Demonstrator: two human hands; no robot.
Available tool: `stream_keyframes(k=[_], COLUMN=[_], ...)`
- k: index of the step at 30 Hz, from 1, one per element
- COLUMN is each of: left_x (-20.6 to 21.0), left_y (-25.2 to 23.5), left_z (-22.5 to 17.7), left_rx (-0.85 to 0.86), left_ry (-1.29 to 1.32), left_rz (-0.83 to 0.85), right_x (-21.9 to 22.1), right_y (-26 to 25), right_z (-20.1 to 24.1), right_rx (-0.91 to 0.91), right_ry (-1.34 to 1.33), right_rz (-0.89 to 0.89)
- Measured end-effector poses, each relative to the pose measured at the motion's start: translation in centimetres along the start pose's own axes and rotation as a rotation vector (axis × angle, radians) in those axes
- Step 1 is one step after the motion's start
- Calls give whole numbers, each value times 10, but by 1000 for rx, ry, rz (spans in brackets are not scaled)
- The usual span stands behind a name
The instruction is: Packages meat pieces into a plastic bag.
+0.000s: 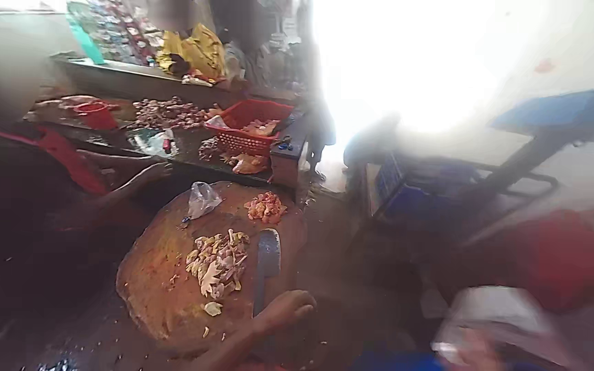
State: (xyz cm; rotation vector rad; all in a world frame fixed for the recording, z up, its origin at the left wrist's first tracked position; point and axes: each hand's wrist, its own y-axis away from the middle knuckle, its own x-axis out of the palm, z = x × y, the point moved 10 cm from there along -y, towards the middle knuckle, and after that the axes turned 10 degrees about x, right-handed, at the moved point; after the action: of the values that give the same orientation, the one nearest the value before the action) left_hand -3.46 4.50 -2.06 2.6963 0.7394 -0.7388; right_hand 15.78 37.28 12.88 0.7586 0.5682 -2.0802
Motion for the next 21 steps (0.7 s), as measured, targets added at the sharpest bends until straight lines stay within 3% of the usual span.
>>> stream_keyframes(k=[2,4,6,9,11,13,15,17,21], left_x=[-10,-23,-37,-56,-70,-89,-105,-114,-126], left_y=[32,68,100,137,156,176,203,229,281], left_z=[2,5,2,2,4,8,23,55,119], left_rx=[-22,-64,-74,54,155,235,244,159,105], left_ry=[11,46,93,117,131,126,83,74,289], left_rz=[-54,-141,-233,-367,-378,-328,-210,-71,21], right_x=[141,217,233,229,245,288,338,370,374], right_y=[25,65,72,57,62,85,117,131,117], right_z=[38,90,127,176,220,258,292,316,325], right_rx=[-37,-319,-445,-491,-544,-549,-478,-361,-75], right_ry=[-171,-70,108,250,235,245,253,275,403], right_rz=[395,653,672,577,595,721,878,926,667])
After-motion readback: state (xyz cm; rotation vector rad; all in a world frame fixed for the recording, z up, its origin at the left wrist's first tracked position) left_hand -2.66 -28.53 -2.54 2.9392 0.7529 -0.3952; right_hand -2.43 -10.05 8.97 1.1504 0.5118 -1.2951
